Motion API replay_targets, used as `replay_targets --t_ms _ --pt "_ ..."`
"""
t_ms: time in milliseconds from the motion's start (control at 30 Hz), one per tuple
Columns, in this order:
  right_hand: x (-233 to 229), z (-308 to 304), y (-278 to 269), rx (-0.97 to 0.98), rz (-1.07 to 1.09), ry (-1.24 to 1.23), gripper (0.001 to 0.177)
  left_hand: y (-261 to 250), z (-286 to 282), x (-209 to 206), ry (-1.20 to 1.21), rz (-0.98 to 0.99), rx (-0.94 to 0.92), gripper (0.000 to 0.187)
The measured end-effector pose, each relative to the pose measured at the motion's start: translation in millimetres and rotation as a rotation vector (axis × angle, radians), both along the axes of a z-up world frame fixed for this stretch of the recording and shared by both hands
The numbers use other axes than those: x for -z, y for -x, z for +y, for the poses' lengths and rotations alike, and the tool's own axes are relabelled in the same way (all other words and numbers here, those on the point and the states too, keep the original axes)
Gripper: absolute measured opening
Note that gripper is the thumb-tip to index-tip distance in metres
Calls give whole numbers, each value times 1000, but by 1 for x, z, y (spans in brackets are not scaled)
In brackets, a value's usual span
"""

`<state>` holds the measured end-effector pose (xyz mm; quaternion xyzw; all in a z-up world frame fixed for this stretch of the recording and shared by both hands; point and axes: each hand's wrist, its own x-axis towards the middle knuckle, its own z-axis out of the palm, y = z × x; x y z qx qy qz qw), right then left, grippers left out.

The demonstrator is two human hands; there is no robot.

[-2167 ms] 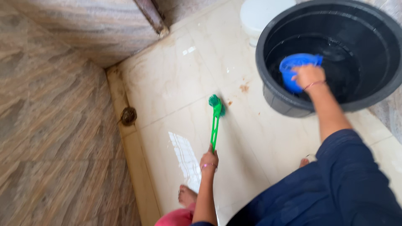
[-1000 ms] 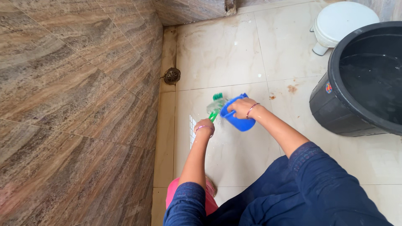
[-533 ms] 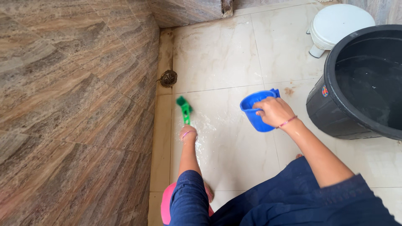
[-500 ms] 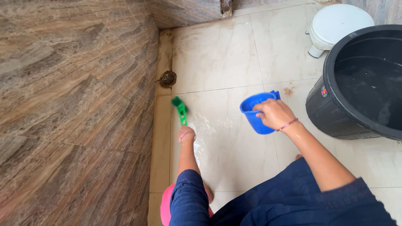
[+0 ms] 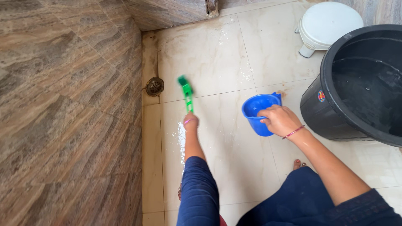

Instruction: The person scrubs a tiled floor using a green brush and water from a blue cup, dipping the cup into a black bucket to rinse the area and pouring water near a floor drain.

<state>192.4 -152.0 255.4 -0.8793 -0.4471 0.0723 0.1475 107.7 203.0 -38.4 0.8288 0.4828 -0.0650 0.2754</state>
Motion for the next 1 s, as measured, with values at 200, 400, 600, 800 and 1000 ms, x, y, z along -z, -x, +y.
replay_targets --t_ms 200,400,600,800,1000 --pt "17 -3 -21 91 -7 65 22 -96 -82 27 -62 120 487 39" --pt "26 3 -25 128 114 165 23 -98 -67 37 -188 133 395 29" --pt "33 -6 -26 133 123 189 22 -25 63 37 -195 251 -111 26" --pt "29 -18 -30 148 106 251 22 -26 85 37 -202 160 -49 30" --pt "30 -10 -30 154 123 258 21 -106 0 49 -163 136 360 29"
